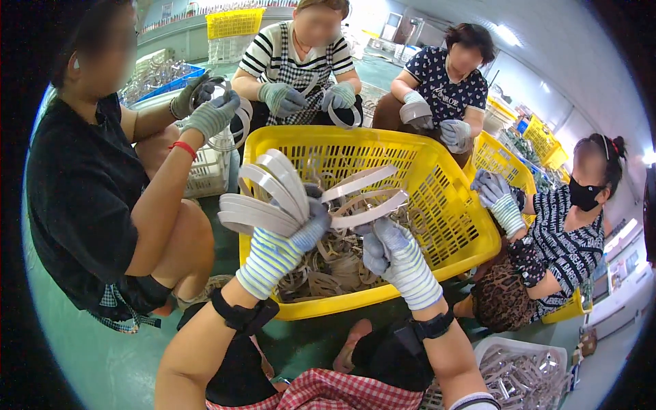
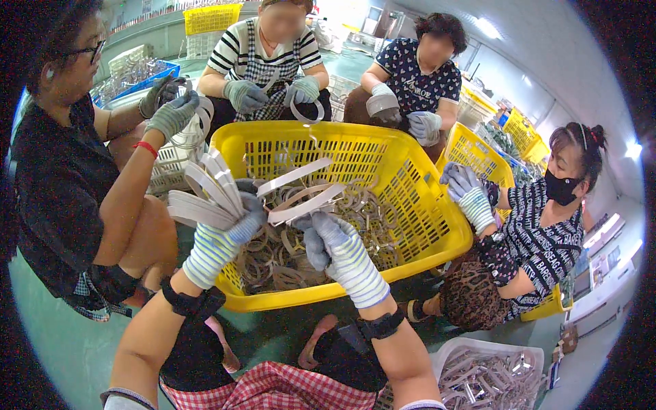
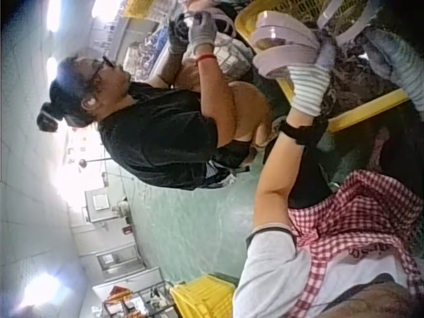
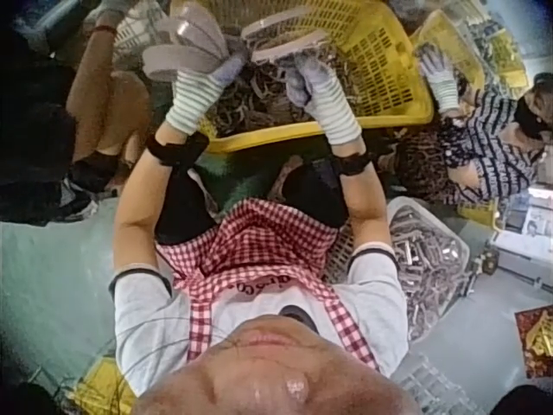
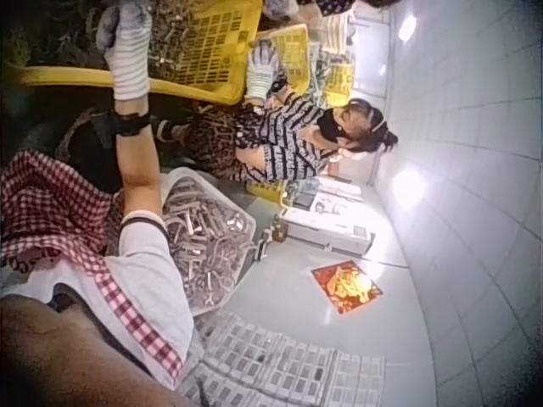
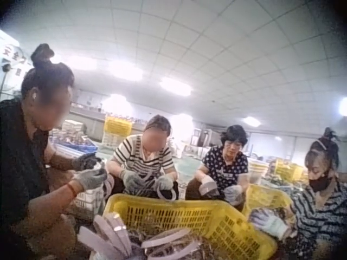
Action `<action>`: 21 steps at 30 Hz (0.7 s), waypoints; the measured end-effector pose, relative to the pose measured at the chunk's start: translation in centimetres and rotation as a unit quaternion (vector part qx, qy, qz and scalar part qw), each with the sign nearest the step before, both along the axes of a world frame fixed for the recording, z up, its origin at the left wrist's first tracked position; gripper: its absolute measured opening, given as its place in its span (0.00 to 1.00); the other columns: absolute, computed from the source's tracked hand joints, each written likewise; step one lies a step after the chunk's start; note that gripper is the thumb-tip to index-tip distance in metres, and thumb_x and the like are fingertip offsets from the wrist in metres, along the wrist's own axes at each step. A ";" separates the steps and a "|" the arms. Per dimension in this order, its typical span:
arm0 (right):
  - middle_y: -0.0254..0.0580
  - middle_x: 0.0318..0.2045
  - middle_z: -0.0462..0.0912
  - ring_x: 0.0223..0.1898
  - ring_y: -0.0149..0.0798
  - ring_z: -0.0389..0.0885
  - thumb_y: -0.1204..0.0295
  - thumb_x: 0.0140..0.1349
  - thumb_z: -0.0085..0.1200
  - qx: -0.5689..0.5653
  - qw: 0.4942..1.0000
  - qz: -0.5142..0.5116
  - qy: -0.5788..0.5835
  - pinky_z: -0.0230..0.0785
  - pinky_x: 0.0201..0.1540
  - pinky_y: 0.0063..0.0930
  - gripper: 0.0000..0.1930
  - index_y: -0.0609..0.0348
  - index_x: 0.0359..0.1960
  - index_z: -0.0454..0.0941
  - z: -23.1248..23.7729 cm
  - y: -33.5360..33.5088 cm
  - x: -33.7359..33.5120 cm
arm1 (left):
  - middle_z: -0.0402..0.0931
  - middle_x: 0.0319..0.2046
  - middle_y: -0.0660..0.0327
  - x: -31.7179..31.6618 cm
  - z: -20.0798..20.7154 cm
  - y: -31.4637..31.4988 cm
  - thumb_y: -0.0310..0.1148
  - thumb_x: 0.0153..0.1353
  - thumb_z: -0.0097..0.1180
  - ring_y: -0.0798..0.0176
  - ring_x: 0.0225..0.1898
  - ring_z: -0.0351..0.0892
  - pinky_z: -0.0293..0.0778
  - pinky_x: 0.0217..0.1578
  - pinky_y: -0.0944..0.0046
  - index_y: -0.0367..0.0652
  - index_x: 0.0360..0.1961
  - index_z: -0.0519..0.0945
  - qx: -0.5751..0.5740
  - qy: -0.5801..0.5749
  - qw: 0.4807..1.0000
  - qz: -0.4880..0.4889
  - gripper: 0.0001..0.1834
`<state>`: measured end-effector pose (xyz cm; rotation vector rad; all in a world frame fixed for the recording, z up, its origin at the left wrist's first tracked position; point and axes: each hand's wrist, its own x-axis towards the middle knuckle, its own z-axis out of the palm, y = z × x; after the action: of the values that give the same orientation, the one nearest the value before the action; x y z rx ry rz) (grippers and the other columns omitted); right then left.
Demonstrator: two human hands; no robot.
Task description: Sorting and organizing plastic or rubber circular parts and strips into baskets while working on the floor.
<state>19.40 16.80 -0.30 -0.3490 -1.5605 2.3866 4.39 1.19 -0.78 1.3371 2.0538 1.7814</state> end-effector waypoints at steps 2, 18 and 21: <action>0.26 0.15 0.66 0.13 0.22 0.60 0.52 0.61 0.54 -0.031 0.999 0.011 0.016 0.49 0.15 0.18 0.20 0.57 0.38 0.78 0.1 0.4 -0.1 | 0.77 0.37 0.64 1.3 0.3 0.3 0.25 0.54 0.60 0.68 0.40 0.75 0.72 0.43 0.67 0.41 0.45 0.74 0.062 -0.080 0.994 -0.046 0.16; 0.28 0.20 0.73 0.21 0.27 0.71 0.60 0.55 0.62 0.040 0.995 -0.085 0.042 0.63 0.26 0.21 0.12 0.51 0.31 0.74 -0.2 0.3 -0.8 | 0.70 0.47 0.61 1.7 0.3 -0.6 0.29 0.58 0.57 0.64 0.49 0.70 0.66 0.50 0.64 0.41 0.55 0.67 -0.001 -0.147 0.969 -0.201 0.23; 0.27 0.24 0.76 0.28 0.26 0.74 0.60 0.53 0.63 0.054 0.992 -0.092 0.066 0.65 0.33 0.20 0.13 0.51 0.34 0.76 -0.4 -0.4 -0.9 | 0.73 0.47 0.58 2.1 -0.6 -0.6 0.30 0.59 0.57 0.60 0.52 0.70 0.63 0.55 0.62 0.40 0.55 0.69 0.039 -0.103 0.959 -0.262 0.22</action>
<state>18.52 16.42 -0.68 -0.2936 -1.5210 2.1313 6.47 0.63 -1.35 1.4667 1.3667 1.6781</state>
